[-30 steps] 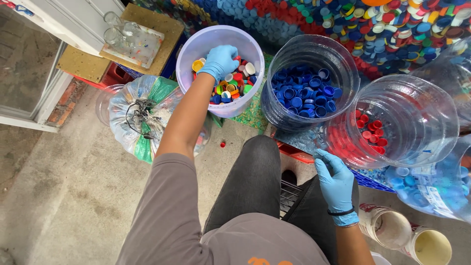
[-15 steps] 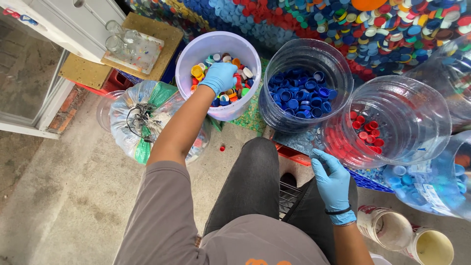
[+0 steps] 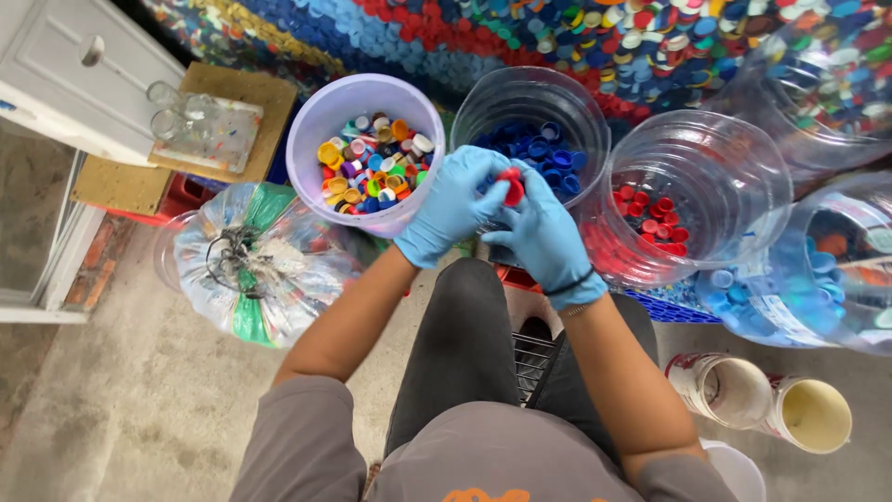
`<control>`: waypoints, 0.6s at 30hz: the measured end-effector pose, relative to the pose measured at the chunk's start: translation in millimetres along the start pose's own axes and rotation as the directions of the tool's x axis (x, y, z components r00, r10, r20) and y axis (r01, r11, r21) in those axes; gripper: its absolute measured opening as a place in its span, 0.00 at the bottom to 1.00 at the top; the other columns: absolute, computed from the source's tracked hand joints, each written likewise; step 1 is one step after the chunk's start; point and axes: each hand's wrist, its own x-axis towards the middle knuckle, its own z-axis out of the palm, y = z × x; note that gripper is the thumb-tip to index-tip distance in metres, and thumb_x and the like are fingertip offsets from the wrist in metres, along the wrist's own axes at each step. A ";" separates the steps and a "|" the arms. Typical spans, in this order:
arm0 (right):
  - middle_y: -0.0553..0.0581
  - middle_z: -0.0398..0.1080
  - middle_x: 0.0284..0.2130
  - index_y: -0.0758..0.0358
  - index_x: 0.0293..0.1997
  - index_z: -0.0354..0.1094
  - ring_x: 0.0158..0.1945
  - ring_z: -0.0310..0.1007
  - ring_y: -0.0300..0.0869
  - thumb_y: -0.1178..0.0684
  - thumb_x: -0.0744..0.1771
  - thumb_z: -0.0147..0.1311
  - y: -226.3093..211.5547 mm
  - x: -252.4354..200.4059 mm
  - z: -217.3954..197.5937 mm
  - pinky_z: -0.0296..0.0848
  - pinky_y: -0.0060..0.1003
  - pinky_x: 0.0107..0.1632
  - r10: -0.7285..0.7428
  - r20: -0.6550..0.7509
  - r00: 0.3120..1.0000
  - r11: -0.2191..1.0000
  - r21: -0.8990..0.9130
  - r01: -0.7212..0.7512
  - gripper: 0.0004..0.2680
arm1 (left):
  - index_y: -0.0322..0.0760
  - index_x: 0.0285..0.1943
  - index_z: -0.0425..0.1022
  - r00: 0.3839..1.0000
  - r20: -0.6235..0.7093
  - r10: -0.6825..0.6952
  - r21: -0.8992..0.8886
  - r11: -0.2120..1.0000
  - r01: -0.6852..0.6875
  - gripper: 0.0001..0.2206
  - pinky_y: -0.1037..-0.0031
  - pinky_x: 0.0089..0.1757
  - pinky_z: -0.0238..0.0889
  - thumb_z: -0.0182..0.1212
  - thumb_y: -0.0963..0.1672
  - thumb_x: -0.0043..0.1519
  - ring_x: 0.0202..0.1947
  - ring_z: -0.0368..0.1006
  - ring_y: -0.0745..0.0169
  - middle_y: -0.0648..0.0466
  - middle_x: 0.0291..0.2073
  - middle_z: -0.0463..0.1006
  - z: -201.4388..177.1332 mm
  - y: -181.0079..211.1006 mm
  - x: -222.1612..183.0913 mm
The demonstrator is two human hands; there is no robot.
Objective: The person sorts mixed plastic bottle caps from a white bucket into separate clear containers by color. They pick up caps by hand and place blue caps into one container and red caps into another, continuing the process for the duration of the video.
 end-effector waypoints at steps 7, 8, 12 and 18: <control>0.56 0.73 0.47 0.60 0.57 0.69 0.37 0.73 0.38 0.47 0.71 0.51 13.5 30.2 -62.6 0.73 0.30 0.36 0.161 -0.075 0.984 0.902 0.415 -0.116 0.11 | 0.47 0.67 0.72 0.969 0.199 0.144 0.283 0.939 -0.198 0.22 0.53 0.55 0.61 0.63 0.50 0.64 0.60 0.66 0.36 0.44 0.62 0.71 -11.9 24.3 -1.4; 0.58 0.72 0.47 0.61 0.58 0.68 0.39 0.75 0.42 0.46 0.71 0.50 8.8 30.5 -71.8 0.72 0.31 0.32 0.097 -0.075 0.993 0.970 0.229 -0.077 0.13 | 0.49 0.74 0.67 0.965 0.209 0.157 0.218 0.955 -0.203 0.27 0.51 0.58 0.59 0.63 0.51 0.63 0.62 0.65 0.34 0.41 0.63 0.70 -19.5 20.2 -2.3; 0.60 0.73 0.42 0.63 0.53 0.68 0.37 0.76 0.41 0.53 0.70 0.52 -54.4 27.5 -137.8 0.75 0.32 0.33 -0.072 -0.100 0.992 0.997 -0.017 0.070 0.08 | 0.45 0.70 0.72 0.996 -0.031 0.082 0.166 0.983 -0.076 0.21 0.57 0.62 0.57 0.65 0.45 0.67 0.63 0.67 0.40 0.45 0.61 0.74 -67.0 -18.0 -8.4; 0.55 0.78 0.45 0.61 0.51 0.78 0.48 0.74 0.41 0.57 0.69 0.56 -83.8 35.9 -292.2 0.70 0.38 0.53 -0.356 0.007 0.934 0.131 -0.990 0.057 0.07 | 0.42 0.65 0.72 0.819 -0.297 -0.491 0.144 0.825 0.546 0.18 0.70 0.56 0.67 0.60 0.45 0.66 0.55 0.77 0.64 0.54 0.57 0.79 -141.0 -165.5 -53.7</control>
